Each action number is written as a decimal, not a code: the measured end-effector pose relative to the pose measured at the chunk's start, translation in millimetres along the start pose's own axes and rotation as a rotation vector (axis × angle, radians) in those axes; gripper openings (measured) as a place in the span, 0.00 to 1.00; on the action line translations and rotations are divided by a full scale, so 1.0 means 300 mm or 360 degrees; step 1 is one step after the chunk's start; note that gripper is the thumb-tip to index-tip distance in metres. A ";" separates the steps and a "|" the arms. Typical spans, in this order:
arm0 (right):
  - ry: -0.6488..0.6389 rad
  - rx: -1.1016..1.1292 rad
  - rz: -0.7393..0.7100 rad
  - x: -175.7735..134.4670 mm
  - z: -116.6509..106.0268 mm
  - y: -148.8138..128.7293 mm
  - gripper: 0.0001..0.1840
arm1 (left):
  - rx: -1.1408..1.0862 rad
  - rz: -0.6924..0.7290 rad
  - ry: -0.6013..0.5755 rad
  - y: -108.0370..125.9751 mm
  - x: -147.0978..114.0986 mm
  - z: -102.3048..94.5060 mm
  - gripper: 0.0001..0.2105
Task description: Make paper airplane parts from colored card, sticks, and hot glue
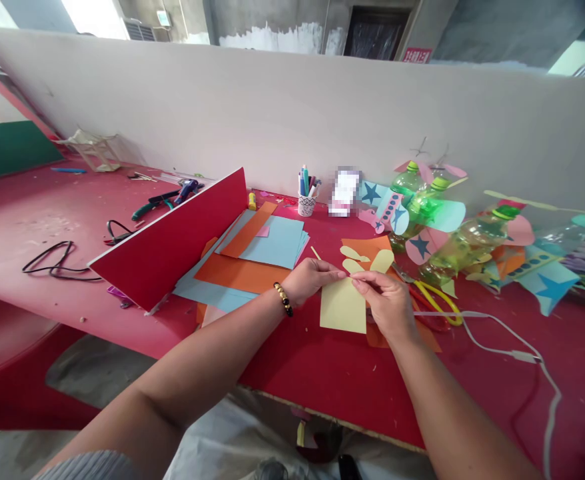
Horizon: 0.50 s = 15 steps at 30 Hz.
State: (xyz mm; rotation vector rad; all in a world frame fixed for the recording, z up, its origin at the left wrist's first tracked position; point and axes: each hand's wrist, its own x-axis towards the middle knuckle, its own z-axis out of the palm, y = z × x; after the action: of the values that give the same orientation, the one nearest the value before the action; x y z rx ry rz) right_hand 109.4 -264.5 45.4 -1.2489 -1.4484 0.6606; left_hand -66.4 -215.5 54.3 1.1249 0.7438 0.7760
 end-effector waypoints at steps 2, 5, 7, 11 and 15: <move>-0.0041 0.0053 0.0038 -0.001 0.003 -0.001 0.09 | 0.0008 0.0015 -0.0016 -0.003 0.003 -0.001 0.20; 0.0012 0.0084 0.0091 -0.007 0.000 -0.005 0.11 | 0.0138 0.0179 0.0123 -0.004 0.009 -0.003 0.19; 0.0177 -0.0038 0.0034 -0.014 -0.006 -0.011 0.12 | 0.0344 0.0430 0.0397 0.002 0.008 -0.002 0.17; 0.0497 -0.0510 -0.0466 -0.031 -0.010 -0.039 0.06 | 0.0495 0.0569 0.0429 0.022 -0.022 0.029 0.19; 0.0342 -0.0716 -0.0949 -0.040 0.011 -0.073 0.09 | 0.0254 0.0439 -0.0090 0.032 -0.058 0.076 0.22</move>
State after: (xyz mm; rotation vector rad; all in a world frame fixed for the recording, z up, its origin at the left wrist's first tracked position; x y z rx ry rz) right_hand 97.5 -281.4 59.7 -1.0865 -1.7234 -0.2063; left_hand -58.1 -239.0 71.6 1.4078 0.6177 0.9233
